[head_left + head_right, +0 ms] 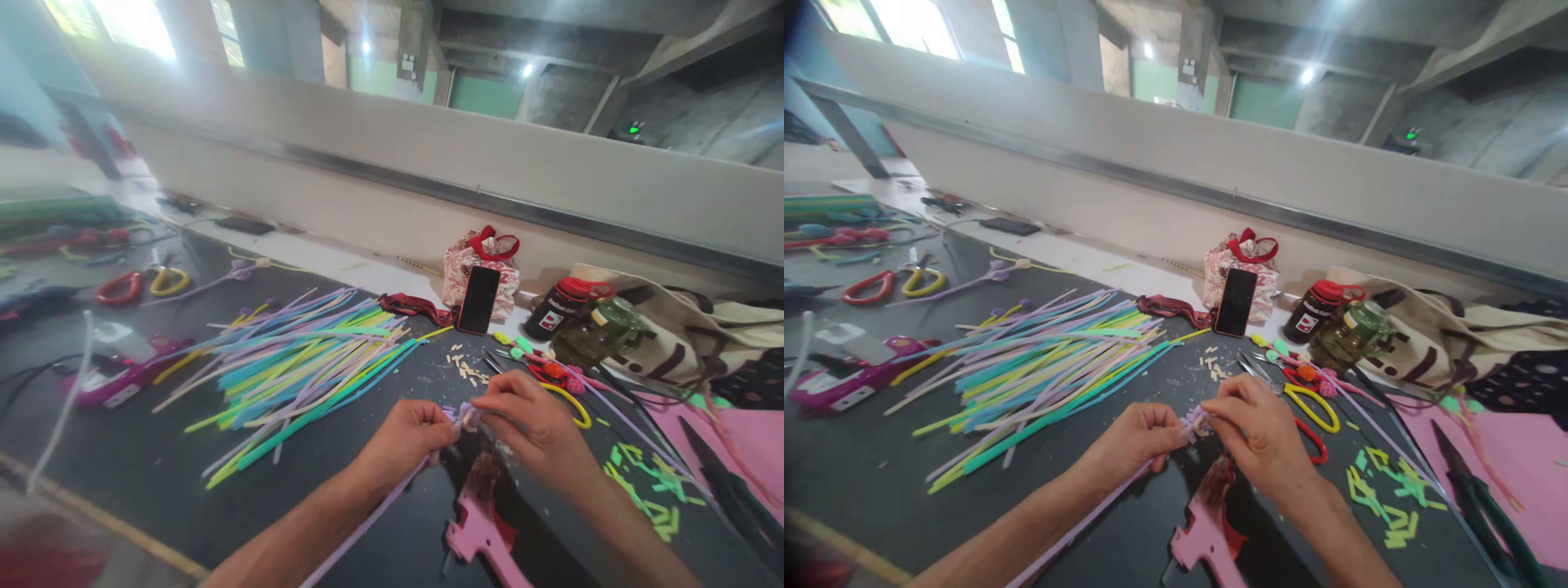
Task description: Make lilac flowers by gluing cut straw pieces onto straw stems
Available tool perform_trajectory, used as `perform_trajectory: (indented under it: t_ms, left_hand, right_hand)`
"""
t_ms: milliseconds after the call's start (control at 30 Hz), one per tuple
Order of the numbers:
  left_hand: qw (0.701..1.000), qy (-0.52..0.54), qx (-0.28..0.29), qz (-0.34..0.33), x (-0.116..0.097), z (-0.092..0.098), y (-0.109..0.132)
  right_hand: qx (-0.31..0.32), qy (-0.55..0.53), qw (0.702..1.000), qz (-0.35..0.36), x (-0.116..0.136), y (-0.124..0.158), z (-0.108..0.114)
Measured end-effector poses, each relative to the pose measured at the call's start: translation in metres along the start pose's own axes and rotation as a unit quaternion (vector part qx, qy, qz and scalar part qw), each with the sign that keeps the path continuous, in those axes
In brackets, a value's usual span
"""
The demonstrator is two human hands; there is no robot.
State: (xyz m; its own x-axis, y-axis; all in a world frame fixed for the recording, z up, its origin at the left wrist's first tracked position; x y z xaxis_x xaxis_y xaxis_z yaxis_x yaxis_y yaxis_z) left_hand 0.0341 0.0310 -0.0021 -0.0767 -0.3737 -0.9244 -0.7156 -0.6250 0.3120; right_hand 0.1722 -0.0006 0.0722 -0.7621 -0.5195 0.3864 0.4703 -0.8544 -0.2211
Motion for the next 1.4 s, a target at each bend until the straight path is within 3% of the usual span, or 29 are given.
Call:
perform_trajectory:
  t_ms: [333, 1000, 1400]
  left_hand:
    - [1.0, -0.025, -0.011, -0.014, 0.001, 0.002, -0.001]
    - [0.998, 0.056, 0.013, 0.018, 0.001, 0.0, 0.001]
    - [0.992, 0.116, 0.033, 0.028, 0.005, 0.0, -0.001]
  right_hand:
    - [0.048, 0.146, 0.986, 0.063, 0.01, -0.014, -0.008]
    - [0.045, 0.118, 0.992, -0.001, 0.0, -0.013, -0.011]
    - [0.018, 0.108, 0.994, 0.01, 0.002, -0.014, -0.013]
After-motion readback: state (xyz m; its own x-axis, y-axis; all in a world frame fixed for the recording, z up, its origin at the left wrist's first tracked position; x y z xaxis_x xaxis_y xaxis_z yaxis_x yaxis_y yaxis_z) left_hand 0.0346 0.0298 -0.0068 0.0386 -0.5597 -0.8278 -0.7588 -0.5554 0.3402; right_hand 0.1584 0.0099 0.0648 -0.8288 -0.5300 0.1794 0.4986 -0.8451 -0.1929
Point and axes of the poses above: each hand's wrist, its own y-axis away from the middle knuckle, its own z-axis out of the back of the hand, x = y × z, the point moved 5 cm from there along -y, towards the middle knuckle, and after that the axes turned 13 degrees about x, right-handed, at the moved point
